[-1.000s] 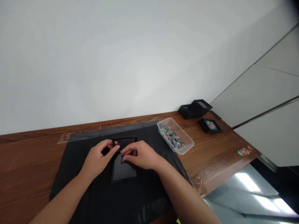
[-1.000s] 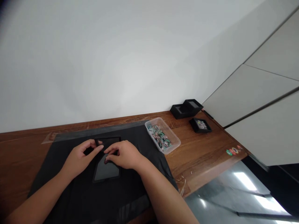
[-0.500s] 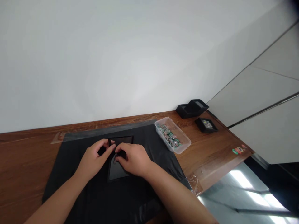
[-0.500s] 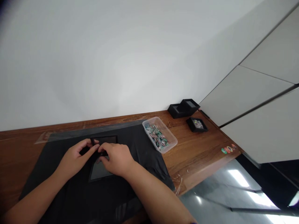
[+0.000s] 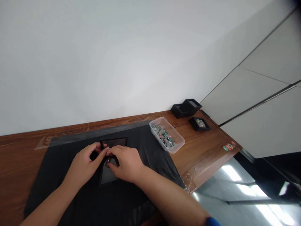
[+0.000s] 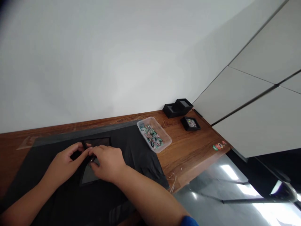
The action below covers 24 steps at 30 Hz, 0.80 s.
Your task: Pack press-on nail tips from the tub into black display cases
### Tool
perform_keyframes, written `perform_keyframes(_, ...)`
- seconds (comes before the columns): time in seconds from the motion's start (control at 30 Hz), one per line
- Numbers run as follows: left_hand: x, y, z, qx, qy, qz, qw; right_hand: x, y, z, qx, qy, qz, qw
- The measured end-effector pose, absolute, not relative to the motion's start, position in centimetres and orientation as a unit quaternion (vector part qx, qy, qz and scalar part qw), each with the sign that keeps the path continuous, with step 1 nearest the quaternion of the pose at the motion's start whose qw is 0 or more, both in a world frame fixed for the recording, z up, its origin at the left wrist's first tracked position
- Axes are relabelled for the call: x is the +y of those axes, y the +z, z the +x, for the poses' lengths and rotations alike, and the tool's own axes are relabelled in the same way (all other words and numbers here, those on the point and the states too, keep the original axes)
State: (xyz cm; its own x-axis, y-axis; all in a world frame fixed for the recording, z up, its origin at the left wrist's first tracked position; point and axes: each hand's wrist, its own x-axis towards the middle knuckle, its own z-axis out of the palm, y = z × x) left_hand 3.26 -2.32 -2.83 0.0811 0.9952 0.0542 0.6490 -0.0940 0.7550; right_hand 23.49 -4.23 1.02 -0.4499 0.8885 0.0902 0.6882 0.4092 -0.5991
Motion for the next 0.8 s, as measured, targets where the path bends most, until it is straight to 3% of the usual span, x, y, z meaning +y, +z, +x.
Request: perform_keyframes(0.8, -2.2, -2.8, 3.2, 0.617, 0.295, 0.677, 0.271, -4.4, -0.1, 22.7, -0.837, 0.168, -0.477, 0.21)
